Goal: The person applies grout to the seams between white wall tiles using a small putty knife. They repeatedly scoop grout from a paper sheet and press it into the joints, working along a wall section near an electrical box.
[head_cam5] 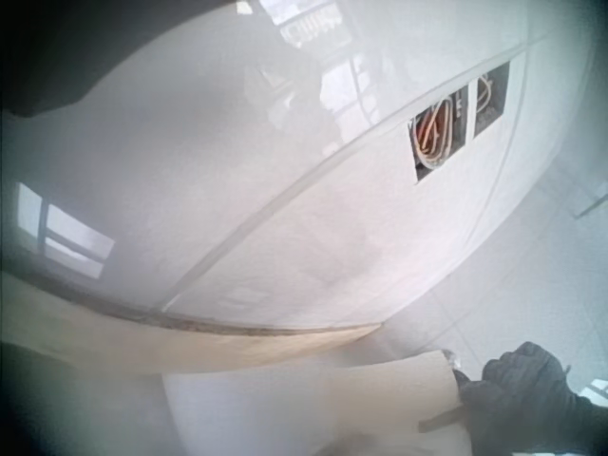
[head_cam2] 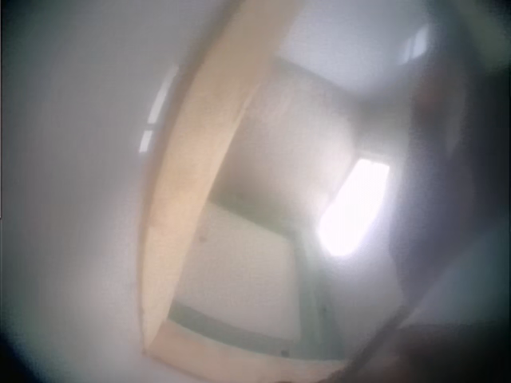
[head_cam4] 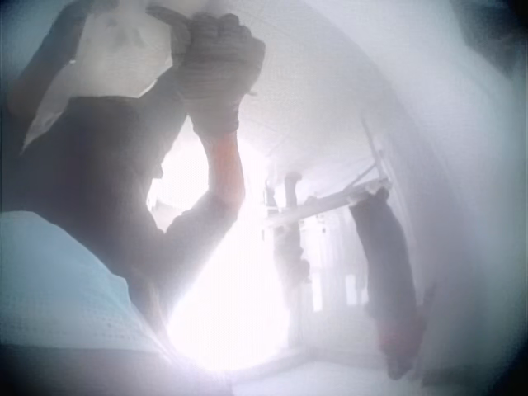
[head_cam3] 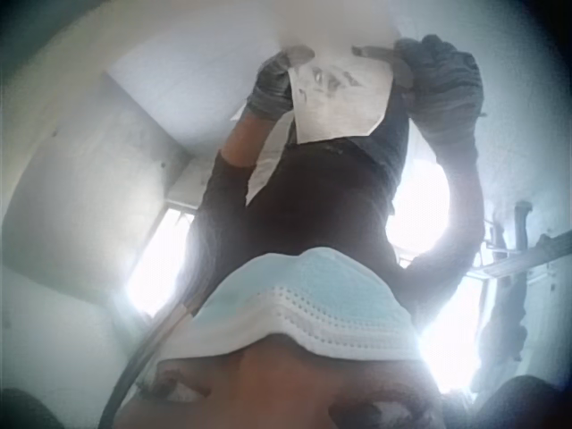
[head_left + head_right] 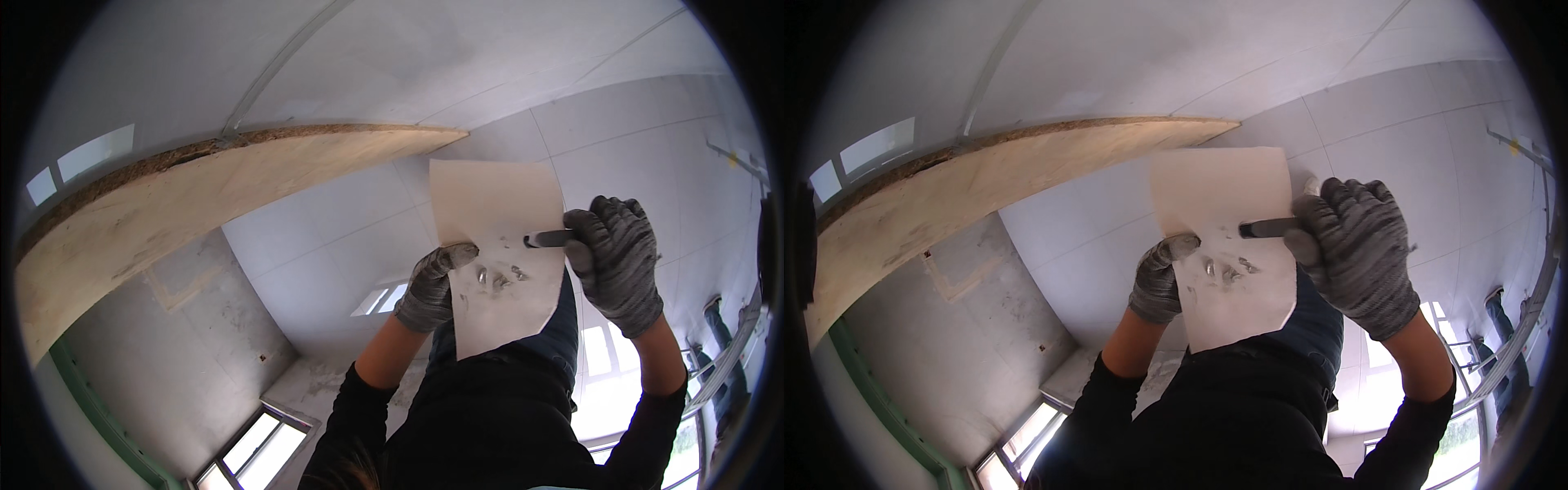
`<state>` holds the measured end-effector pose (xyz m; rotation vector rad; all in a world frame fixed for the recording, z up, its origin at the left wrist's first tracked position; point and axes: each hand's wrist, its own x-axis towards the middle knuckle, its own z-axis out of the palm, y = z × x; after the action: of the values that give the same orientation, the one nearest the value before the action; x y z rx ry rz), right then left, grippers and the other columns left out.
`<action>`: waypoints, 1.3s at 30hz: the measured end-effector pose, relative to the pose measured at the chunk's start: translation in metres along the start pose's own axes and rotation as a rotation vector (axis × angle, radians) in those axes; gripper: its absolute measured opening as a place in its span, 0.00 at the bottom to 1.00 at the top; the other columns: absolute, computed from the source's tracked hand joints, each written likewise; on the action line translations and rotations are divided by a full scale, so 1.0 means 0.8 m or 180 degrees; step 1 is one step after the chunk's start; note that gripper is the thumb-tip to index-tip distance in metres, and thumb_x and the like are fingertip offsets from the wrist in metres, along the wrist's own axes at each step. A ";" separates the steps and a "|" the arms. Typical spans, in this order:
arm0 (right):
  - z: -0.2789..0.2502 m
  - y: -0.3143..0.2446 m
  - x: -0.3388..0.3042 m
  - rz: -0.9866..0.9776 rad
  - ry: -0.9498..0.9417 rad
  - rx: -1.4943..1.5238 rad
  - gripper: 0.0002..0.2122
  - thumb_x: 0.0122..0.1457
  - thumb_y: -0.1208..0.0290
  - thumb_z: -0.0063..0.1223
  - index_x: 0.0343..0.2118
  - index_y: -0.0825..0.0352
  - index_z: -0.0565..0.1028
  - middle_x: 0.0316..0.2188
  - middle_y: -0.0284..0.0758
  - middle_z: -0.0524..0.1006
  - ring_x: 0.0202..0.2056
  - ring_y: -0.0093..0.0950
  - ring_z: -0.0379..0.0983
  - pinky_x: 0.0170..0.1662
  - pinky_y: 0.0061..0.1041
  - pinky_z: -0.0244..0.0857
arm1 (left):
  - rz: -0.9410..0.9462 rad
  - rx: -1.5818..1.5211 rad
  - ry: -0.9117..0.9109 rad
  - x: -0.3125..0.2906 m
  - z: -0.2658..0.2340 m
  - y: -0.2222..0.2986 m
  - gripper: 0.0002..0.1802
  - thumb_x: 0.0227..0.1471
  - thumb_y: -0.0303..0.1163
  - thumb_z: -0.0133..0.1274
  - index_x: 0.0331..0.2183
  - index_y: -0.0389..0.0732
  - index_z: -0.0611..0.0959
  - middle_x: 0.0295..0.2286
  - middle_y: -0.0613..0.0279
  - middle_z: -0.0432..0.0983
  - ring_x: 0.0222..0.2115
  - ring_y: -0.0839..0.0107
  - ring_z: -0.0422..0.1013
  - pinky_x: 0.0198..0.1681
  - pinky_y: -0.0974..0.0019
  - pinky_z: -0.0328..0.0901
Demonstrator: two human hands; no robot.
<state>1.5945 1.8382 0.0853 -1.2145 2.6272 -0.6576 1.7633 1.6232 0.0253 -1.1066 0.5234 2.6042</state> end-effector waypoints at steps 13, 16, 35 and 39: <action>0.026 -0.014 -0.001 -0.0041 -0.0370 0.0030 0.13 0.51 0.57 0.57 0.26 0.63 0.73 0.16 0.33 0.69 0.21 0.31 0.67 0.30 0.32 0.58 | -0.0125 -0.0486 -0.0844 0.013 -0.015 -0.015 0.24 0.52 0.38 0.54 0.46 0.32 0.74 0.42 0.51 0.74 0.40 0.61 0.72 0.45 0.61 0.70; 0.026 0.000 -0.008 0.0070 -0.0593 0.0090 0.11 0.51 0.62 0.58 0.31 0.62 0.74 0.15 0.32 0.70 0.19 0.29 0.69 0.28 0.29 0.61 | 0.0091 -0.0235 -0.0619 0.018 -0.028 -0.019 0.25 0.51 0.39 0.54 0.46 0.32 0.73 0.43 0.50 0.73 0.41 0.61 0.72 0.45 0.60 0.70; -0.021 -0.093 -0.003 0.0609 0.0236 -0.0252 0.12 0.56 0.59 0.51 0.36 0.62 0.76 0.26 0.33 0.70 0.30 0.29 0.68 0.36 0.31 0.61 | -0.0065 0.0736 -0.1248 -0.022 0.117 0.077 0.44 0.42 0.47 0.61 0.55 0.33 0.63 0.50 0.45 0.66 0.48 0.55 0.68 0.50 0.55 0.67; -0.034 -0.093 -0.028 0.0770 0.0429 -0.0092 0.10 0.56 0.61 0.52 0.35 0.62 0.77 0.23 0.33 0.70 0.28 0.29 0.69 0.33 0.30 0.63 | -0.0423 0.0427 -0.1664 -0.018 0.108 0.078 0.36 0.46 0.37 0.55 0.54 0.32 0.64 0.48 0.44 0.67 0.48 0.51 0.67 0.51 0.50 0.65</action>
<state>1.6506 1.8218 0.1431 -0.8658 2.8412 -0.6798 1.6949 1.6019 0.1054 -0.3751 0.4716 2.5513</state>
